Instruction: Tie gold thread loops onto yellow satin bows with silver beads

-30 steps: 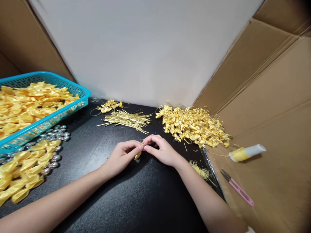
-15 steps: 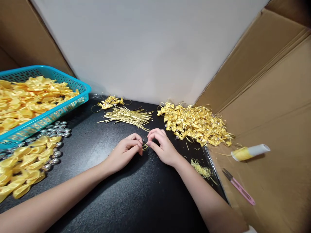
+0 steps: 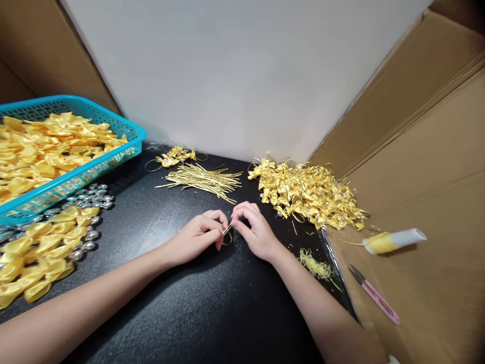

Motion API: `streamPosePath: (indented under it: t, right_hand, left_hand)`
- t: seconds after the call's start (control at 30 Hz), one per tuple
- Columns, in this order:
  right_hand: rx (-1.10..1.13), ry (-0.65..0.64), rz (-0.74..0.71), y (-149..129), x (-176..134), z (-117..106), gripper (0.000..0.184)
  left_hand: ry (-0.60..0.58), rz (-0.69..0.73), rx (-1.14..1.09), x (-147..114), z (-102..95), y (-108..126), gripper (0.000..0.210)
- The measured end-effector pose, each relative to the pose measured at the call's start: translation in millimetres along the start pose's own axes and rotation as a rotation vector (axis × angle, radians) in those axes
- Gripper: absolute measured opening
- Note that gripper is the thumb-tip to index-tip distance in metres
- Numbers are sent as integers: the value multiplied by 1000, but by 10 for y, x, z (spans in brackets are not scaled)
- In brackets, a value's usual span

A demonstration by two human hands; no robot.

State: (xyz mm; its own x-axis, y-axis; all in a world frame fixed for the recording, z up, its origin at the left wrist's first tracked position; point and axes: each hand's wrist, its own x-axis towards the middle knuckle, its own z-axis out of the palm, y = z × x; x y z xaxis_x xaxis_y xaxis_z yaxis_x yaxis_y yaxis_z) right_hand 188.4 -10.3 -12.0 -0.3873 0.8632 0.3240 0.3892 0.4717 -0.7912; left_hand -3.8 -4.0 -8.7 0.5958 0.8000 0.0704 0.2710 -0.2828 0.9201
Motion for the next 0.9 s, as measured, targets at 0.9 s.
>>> streamPosePath:
  t: [0.9]
  right_hand:
    - [209,-16,129,20,10,-27,10]
  left_hand:
    - [2,63,10,-17,-17,-4,35]
